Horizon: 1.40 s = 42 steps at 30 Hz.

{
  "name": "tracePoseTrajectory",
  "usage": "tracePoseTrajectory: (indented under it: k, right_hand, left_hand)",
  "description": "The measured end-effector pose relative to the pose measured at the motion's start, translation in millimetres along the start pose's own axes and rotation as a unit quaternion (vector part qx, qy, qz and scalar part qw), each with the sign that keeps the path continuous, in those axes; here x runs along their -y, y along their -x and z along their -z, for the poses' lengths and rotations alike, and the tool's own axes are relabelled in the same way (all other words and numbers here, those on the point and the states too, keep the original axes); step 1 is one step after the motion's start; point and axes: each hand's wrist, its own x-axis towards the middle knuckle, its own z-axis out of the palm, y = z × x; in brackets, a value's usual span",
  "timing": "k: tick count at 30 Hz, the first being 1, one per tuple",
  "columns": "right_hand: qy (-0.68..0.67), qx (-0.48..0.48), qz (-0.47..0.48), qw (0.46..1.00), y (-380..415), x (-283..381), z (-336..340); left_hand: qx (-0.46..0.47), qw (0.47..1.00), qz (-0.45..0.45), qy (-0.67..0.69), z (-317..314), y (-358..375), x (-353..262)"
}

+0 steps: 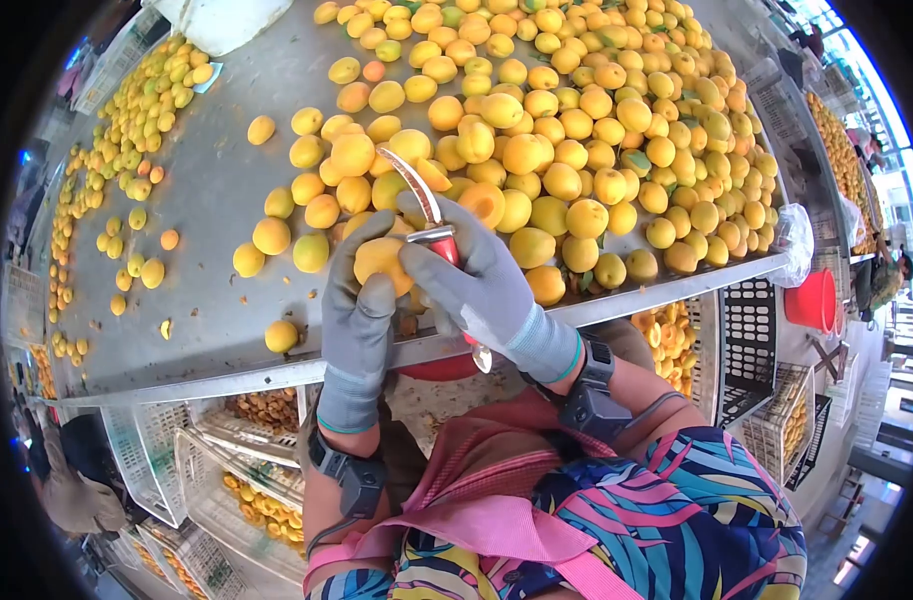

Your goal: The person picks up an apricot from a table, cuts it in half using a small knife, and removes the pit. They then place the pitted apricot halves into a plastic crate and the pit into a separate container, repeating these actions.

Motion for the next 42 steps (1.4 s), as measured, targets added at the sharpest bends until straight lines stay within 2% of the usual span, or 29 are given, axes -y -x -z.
tracePoseTrajectory:
  k: [4,7,9,14,19,21,23,24,26,30,33,34,36,40,42]
  right_hand:
    - [-0.018,0.018,-0.048,0.999,-2.0,-0.4,2.4]
    - [-0.037,0.032,-0.082,0.995,-3.3,-1.2,4.1]
    - [-0.044,0.030,-0.086,0.995,-3.2,-0.2,5.5]
    - [-0.100,0.059,-0.152,0.982,-9.0,0.7,16.3]
    - [-0.072,0.052,-0.127,0.988,-7.8,1.2,17.1]
    - [-0.049,0.040,-0.121,0.991,-5.0,1.6,16.8]
    - [0.048,0.019,-0.099,0.994,-2.9,-1.5,17.7]
    - [0.048,0.018,-0.099,0.994,-2.2,-4.1,18.6]
    - [-0.052,0.011,-0.069,0.996,-2.5,-7.5,19.7]
    - [-0.051,0.025,-0.032,0.998,1.8,2.6,20.7]
    - [0.105,0.040,0.030,0.993,7.0,-0.6,15.1]
    - [0.105,0.041,0.028,0.993,6.7,-1.3,14.4]
    - [0.212,0.035,0.115,0.970,6.1,-2.0,14.1]
    - [0.234,0.033,0.148,0.960,1.4,-9.2,13.7]
    - [0.259,0.012,0.269,0.928,-4.3,-19.1,13.2]
  left_hand:
    - [-0.009,1.000,-0.008,0.021,3.3,-0.6,3.1]
    - [-0.009,1.000,-0.025,-0.004,6.5,-1.6,2.5]
    - [-0.007,0.996,-0.030,-0.084,6.9,-1.5,0.3]
    - [-0.003,0.996,-0.052,-0.077,6.2,0.0,4.9]
    - [-0.007,0.994,-0.067,-0.087,1.4,0.6,15.6]
    - [-0.052,0.995,-0.036,-0.072,1.8,-0.1,20.7]
    - [-0.055,0.997,-0.031,-0.050,-1.9,-1.9,20.1]
    - [-0.060,0.998,-0.025,-0.027,-3.5,-2.1,19.6]
    - [-0.058,0.998,0.007,0.005,-4.8,-1.6,14.8]
    - [-0.056,0.990,0.064,0.109,2.6,-1.5,17.6]
    - [-0.062,0.989,0.067,0.120,2.5,-2.9,18.3]
    - [-0.064,0.988,0.068,0.120,2.5,-2.6,18.6]
    - [-0.053,0.992,0.059,0.098,1.0,-2.0,19.4]
    - [-0.044,0.997,0.037,0.059,-3.1,-1.1,14.4]
    - [-0.035,0.996,0.029,-0.078,-1.8,0.3,10.1]
